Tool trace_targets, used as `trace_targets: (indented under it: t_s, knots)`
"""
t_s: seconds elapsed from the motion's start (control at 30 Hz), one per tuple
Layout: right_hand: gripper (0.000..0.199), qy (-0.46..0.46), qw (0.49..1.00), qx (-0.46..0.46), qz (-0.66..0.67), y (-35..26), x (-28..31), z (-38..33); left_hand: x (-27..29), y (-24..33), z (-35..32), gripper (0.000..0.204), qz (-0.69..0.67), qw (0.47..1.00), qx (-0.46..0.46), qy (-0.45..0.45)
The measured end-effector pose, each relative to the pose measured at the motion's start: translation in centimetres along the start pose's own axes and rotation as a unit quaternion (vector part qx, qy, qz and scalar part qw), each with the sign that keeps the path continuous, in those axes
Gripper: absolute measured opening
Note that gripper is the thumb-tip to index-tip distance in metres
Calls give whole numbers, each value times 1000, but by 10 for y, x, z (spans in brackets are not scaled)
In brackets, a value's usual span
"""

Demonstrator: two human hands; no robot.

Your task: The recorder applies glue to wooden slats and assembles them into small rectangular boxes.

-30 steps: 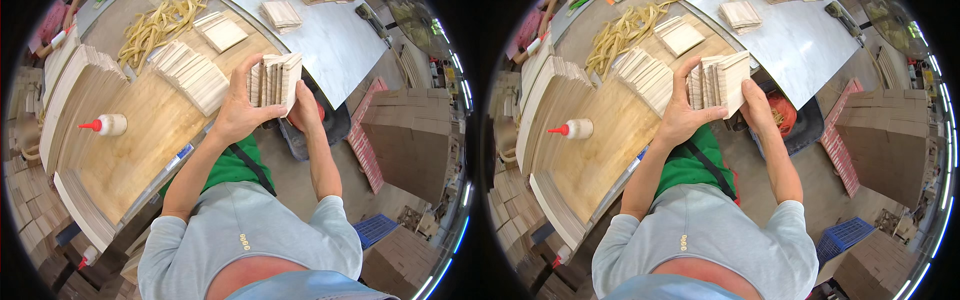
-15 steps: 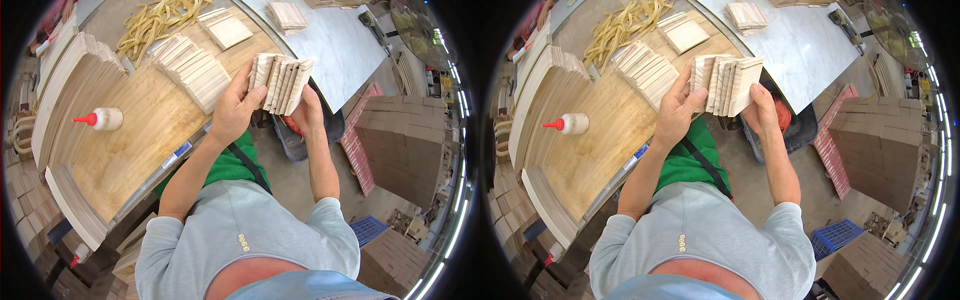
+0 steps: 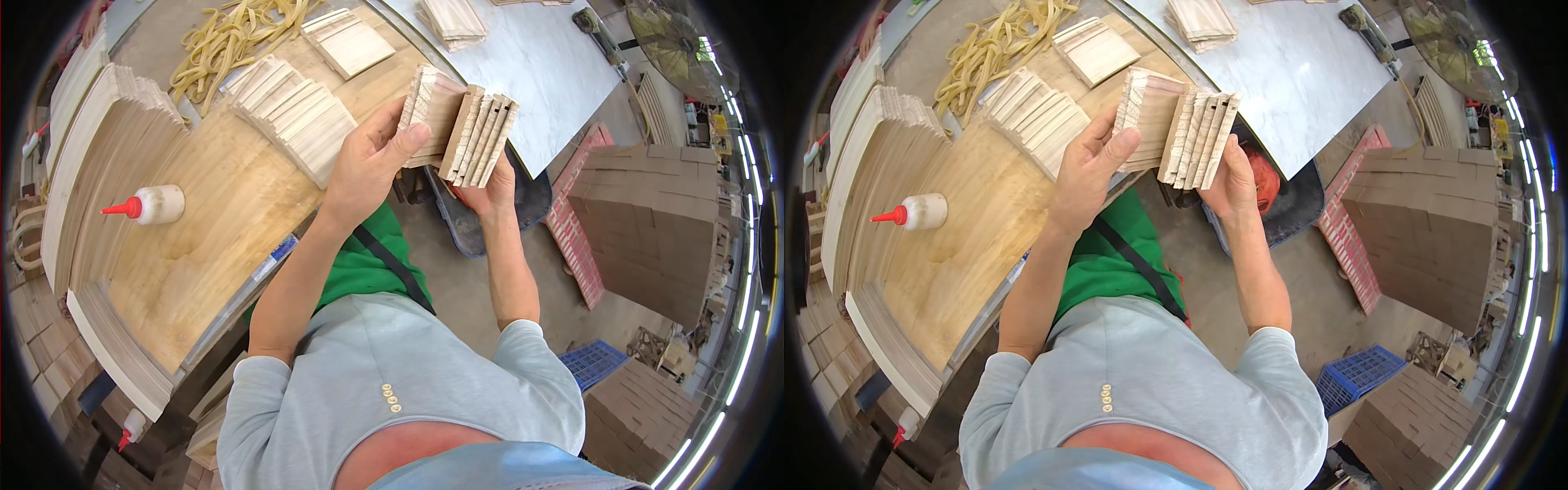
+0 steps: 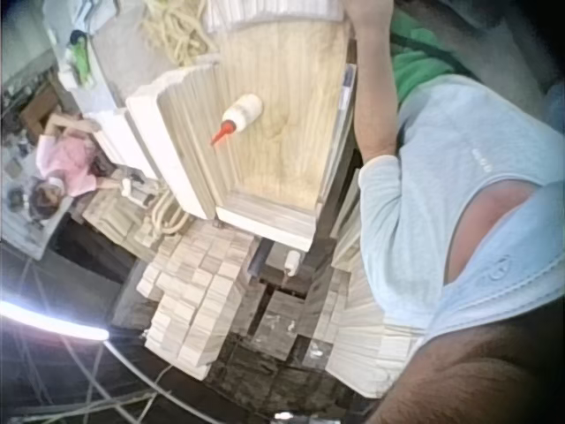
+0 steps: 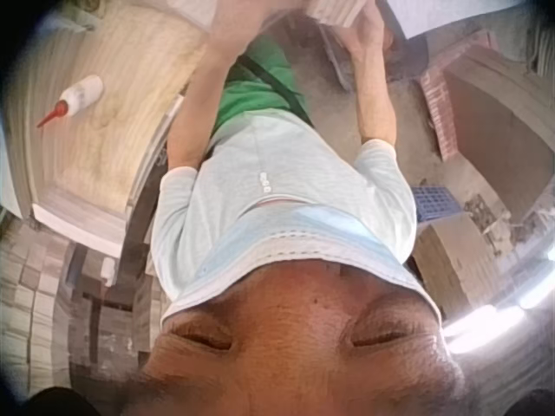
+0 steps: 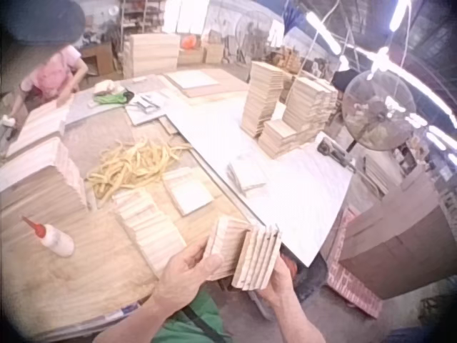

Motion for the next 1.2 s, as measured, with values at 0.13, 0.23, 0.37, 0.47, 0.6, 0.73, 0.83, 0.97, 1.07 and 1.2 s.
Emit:
trace_targets:
  t_s: [0.13, 0.23, 0.37, 0.47, 0.6, 0.73, 0.83, 0.97, 1.07, 1.2]
  knots:
    - [52, 4, 1000, 8, -4, 0, -2, 0, -7, -2, 3, 55, 40, 998, -2, -42]
    - [46, 6, 1000, 7, -6, 3, -4, 2, -7, -5, 7, 57, 84, 995, -9, -48]
    - [46, 17, 999, 16, -25, 3, -3, 2, -3, -11, 9, 63, 88, 996, -2, -31]
    - [46, 31, 999, 23, -34, 2, 1, 3, -1, -12, 12, 65, 99, 994, -10, -34]
    - [47, 31, 998, 32, -45, 0, -4, 2, 2, -12, 18, 66, 106, 993, -12, -57]
    - [49, 53, 997, 22, -61, 1, -2, 0, 7, -16, 22, 68, 73, 995, 16, -62]
    - [54, 65, 995, 21, -69, 1, -2, -4, 7, -23, 21, 69, 22, 996, 63, -61]
    - [57, 70, 993, 26, -92, -2, -3, -8, 10, -19, 21, 65, 50, 997, 39, -33]
    - [56, 90, 989, 36, -109, -6, -1, -9, 5, -15, 26, 57, 90, 993, -1, -81]
    - [56, 103, 990, 46, -89, -10, -1, -11, 9, -20, 26, 50, 153, 983, 50, -84]
Point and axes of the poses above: each hand's wrist, its own z-axis towards the middle knuckle, its own x-axis out of the back of the hand, y = z × x, the point moved 7 cm from there along z, towards the middle knuckle
